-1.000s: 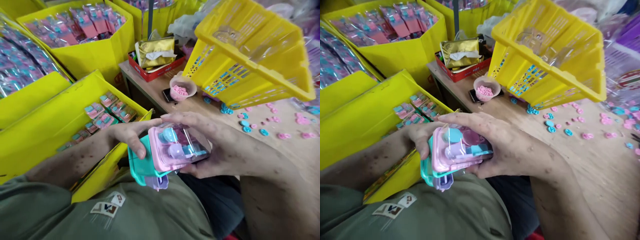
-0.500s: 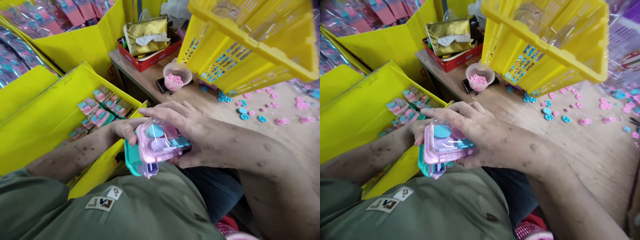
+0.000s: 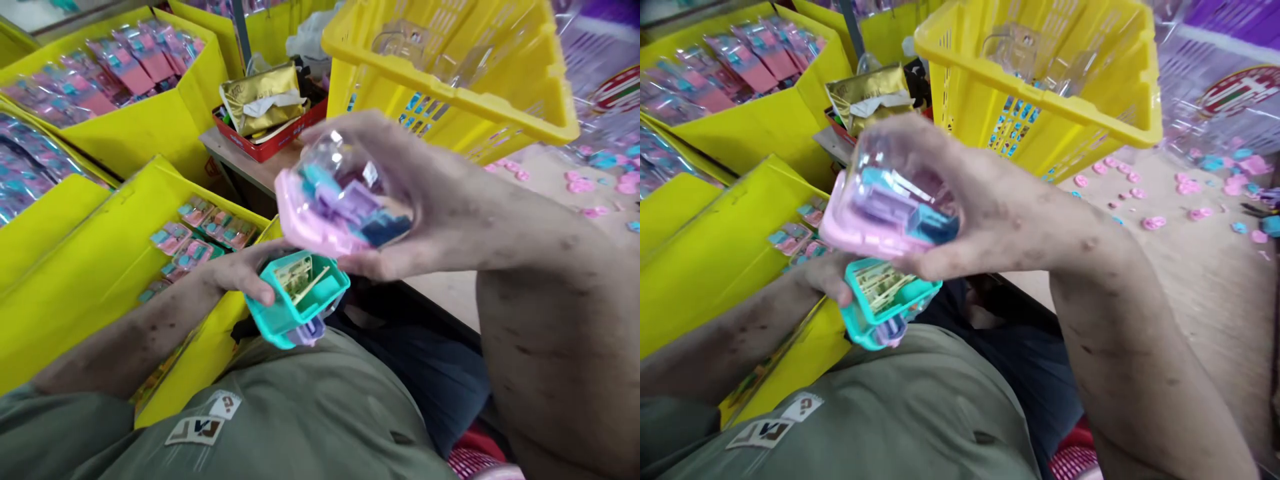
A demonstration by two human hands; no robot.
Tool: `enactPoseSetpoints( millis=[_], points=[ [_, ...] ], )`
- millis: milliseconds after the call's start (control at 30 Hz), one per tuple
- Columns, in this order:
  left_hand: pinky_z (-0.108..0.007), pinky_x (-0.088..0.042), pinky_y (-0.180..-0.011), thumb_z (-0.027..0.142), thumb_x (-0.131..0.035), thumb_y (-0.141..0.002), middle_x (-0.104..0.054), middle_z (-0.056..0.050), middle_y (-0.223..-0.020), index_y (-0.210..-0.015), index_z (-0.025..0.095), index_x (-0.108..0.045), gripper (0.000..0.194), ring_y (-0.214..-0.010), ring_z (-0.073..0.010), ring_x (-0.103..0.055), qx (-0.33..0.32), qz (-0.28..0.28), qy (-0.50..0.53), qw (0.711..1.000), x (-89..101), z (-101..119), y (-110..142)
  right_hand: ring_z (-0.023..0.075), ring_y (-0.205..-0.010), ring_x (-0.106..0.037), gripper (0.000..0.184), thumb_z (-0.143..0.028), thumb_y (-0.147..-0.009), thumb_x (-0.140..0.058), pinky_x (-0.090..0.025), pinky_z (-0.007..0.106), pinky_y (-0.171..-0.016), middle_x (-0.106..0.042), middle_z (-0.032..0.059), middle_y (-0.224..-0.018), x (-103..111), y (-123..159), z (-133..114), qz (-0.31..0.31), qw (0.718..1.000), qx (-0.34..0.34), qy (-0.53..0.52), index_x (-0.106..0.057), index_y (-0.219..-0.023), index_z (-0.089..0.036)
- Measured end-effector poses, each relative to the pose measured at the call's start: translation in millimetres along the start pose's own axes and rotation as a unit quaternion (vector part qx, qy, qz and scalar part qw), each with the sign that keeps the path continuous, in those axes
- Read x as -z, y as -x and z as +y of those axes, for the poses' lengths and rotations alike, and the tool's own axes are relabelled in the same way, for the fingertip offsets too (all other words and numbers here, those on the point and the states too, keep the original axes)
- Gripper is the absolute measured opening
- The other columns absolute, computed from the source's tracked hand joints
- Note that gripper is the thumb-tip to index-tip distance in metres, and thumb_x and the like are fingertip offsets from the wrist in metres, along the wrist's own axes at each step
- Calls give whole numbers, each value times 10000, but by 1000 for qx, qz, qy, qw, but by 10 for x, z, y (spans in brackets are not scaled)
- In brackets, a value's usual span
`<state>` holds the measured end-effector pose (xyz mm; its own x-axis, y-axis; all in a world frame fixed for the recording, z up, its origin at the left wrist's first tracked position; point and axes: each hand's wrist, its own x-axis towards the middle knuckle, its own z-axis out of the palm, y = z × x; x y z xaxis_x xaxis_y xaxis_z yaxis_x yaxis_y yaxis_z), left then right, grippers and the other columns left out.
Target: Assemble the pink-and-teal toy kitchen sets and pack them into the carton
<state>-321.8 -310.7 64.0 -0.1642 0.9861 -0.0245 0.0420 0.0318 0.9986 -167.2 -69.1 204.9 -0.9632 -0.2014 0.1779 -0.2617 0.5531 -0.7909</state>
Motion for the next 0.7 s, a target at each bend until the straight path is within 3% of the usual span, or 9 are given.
enactPoseSetpoints(
  millis=[33, 100, 167, 233, 300, 433, 567, 700],
  points=[
    [-530, -697, -931, 899, -947, -634, -809, -139, -1231, -1451, 280, -714, 1052, -1154, -420, -809, -12, 20, -20, 1000, -30, 20, 8, 358, -1604, -530, 986, -563, -905, -946, -481, 469, -1356, -513, 37, -1769, 12, 46, 12, 29, 999, -12, 16, -467, -1712, -262],
    [-564, -650, -1094, 785, -996, -708, -701, -170, -1482, -1602, 288, -564, 1110, -1352, -419, -724, -62, 126, -119, 983, -112, 58, 8, 421, -1656, -459, 1033, -635, -918, -923, -445, 541, -1367, -462, 41, -1809, -30, 136, 66, 131, 987, -74, 54, -415, -1755, -303],
    [-630, -546, -1243, 709, -1044, -705, -574, -209, -1622, -1668, 257, -454, 1217, -1497, -446, -604, -129, 250, -272, 920, -190, 106, -14, 463, -1671, -428, 1040, -656, -946, -883, -433, 614, -1356, -458, 66, -1810, -154, 203, 126, 182, 974, -116, 65, -376, -1780, -299],
    [-682, -467, -1302, 696, -1051, -706, -530, -228, -1646, -1703, 239, -383, 1285, -1539, -474, -542, -178, 307, -388, 850, -252, 177, -50, 454, -1647, -472, 979, -634, -988, -839, -467, 634, -1336, -493, 82, -1781, -315, 236, 163, 191, 973, -118, 54, -372, -1778, -294],
    [-697, -459, -1295, 685, -1036, -733, -533, -227, -1643, -1736, 248, -319, 1308, -1522, -478, -545, -202, 315, -447, 812, -304, 265, -89, 432, -1611, -525, 884, -601, -1001, -829, -510, 627, -1311, -527, 80, -1751, -464, 244, 163, 191, 974, -112, 42, -425, -1735, -318],
    [-681, -465, -1271, 557, -980, -846, -563, -236, -1627, -1760, 217, -280, 1200, -1482, -462, -572, -238, 317, -501, 770, -420, 402, -147, 399, -1457, -660, 838, -584, -984, -850, -603, 594, -1205, -609, 110, -1652, -638, 253, 110, 218, 966, -132, 35, -447, -1676, -339],
    [-639, -476, -1254, 498, -883, -958, -597, -245, -1581, -1744, 173, -315, 1023, -1457, -434, -597, -275, 303, -504, 760, -516, 413, -190, 395, -1382, -701, 837, -543, -977, -846, -632, 583, -1148, -619, 147, -1616, -705, 289, 77, 247, 958, -139, 45, -425, -1661, -308],
    [-634, -519, -1191, 542, -784, -1028, -620, -256, -1555, -1779, 175, -270, 981, -1394, -420, -624, -298, 318, -497, 751, -539, 388, -207, 419, -1534, -590, 952, -532, -927, -901, -554, 622, -1260, -534, 161, -1703, -754, 328, 98, 254, 958, -121, 50, -385, -1695, -307]
  ],
)
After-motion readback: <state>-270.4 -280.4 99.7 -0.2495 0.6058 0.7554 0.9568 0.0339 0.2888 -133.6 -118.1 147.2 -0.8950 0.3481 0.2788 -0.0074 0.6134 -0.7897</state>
